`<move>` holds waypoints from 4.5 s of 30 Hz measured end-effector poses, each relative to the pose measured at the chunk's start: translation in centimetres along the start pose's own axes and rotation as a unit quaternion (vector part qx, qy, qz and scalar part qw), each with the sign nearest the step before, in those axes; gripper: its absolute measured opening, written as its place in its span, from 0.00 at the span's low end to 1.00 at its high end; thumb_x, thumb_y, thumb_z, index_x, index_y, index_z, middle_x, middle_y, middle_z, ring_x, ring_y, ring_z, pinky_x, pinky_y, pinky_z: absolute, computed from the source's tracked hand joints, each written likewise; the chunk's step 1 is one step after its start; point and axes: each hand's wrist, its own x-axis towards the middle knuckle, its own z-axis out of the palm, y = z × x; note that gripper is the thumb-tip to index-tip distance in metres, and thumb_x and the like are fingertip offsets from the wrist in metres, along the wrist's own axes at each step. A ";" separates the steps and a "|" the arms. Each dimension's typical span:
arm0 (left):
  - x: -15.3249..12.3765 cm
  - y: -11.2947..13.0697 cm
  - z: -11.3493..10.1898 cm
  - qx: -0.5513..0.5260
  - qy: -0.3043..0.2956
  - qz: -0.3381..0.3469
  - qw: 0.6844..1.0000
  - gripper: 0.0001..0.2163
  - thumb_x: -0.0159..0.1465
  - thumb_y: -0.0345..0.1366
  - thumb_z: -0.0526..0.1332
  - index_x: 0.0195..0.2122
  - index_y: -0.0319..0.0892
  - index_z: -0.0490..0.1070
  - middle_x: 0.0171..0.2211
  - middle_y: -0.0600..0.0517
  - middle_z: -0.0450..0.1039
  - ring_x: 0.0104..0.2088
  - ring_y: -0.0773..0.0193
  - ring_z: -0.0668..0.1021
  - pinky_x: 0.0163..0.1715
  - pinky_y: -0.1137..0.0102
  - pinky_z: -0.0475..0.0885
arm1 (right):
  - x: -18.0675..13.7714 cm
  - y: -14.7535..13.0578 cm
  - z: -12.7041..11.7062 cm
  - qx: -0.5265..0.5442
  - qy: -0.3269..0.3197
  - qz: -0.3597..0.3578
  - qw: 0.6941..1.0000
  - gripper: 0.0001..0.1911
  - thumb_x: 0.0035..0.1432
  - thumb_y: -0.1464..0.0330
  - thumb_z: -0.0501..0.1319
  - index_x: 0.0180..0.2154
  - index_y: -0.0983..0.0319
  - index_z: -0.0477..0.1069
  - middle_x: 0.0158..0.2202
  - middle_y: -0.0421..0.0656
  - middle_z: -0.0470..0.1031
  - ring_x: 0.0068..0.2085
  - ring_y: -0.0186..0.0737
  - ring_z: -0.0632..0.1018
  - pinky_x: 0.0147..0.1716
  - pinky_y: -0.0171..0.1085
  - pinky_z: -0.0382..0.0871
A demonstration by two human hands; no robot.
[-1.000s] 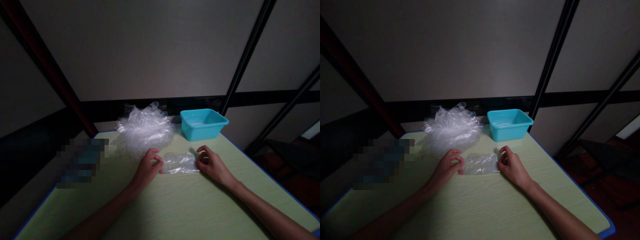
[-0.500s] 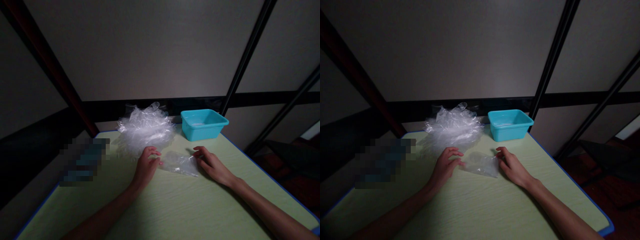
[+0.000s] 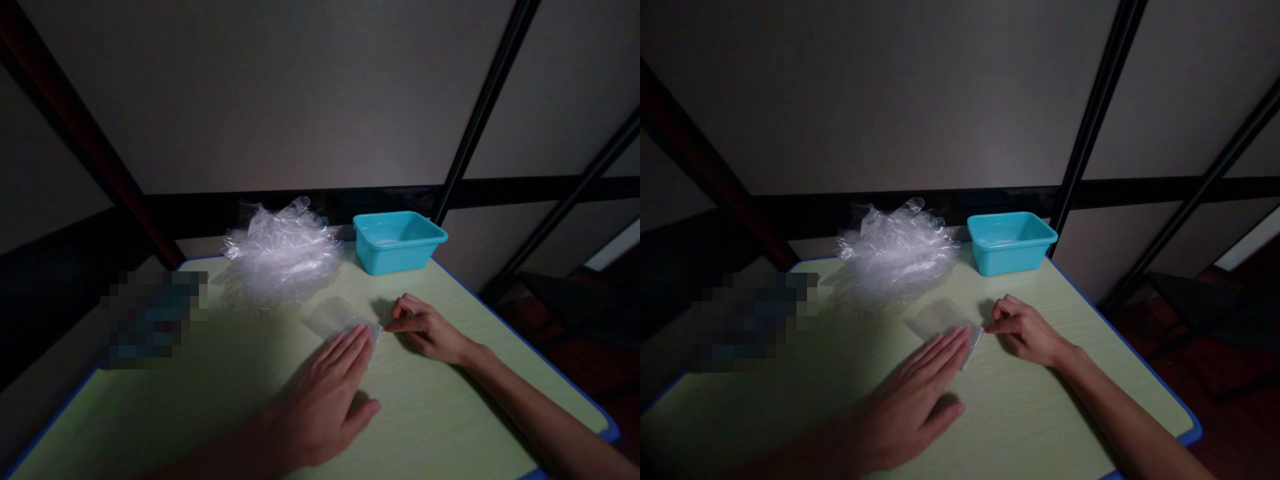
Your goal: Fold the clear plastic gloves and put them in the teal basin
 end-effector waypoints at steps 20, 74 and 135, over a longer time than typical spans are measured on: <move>0.3 0.0 0.0 0.073 -0.071 0.003 0.995 0.30 0.63 0.46 0.49 0.61 0.38 0.41 0.62 0.48 0.36 0.61 0.60 0.43 0.59 0.62 0.41 | 0.3 -0.9 0.3 -0.046 -0.010 -0.052 0.998 0.18 0.55 0.79 0.48 0.40 0.62 0.73 0.30 0.46 0.64 0.32 0.39 0.65 0.30 0.37 0.60; -0.1 -1.4 -0.7 0.014 0.128 -0.070 0.989 0.06 0.54 0.28 0.62 0.33 0.42 0.68 0.41 0.49 0.69 0.43 0.57 0.70 0.43 0.62 0.66 | 0.7 -3.1 0.5 -0.153 -0.066 -0.085 0.982 0.10 0.60 0.71 0.51 0.31 0.63 0.70 0.28 0.44 0.68 0.30 0.36 0.66 0.28 0.36 0.57; 2.7 -4.2 -1.1 -0.401 0.175 -0.327 0.837 0.18 0.48 0.26 0.59 0.42 0.36 0.63 0.23 0.56 0.70 0.21 0.67 0.74 0.21 0.76 0.67 | 4.2 -1.5 3.8 0.332 0.046 0.337 0.880 0.14 0.49 0.67 0.55 0.36 0.59 0.50 0.14 0.29 0.61 0.14 0.28 0.61 0.12 0.26 0.51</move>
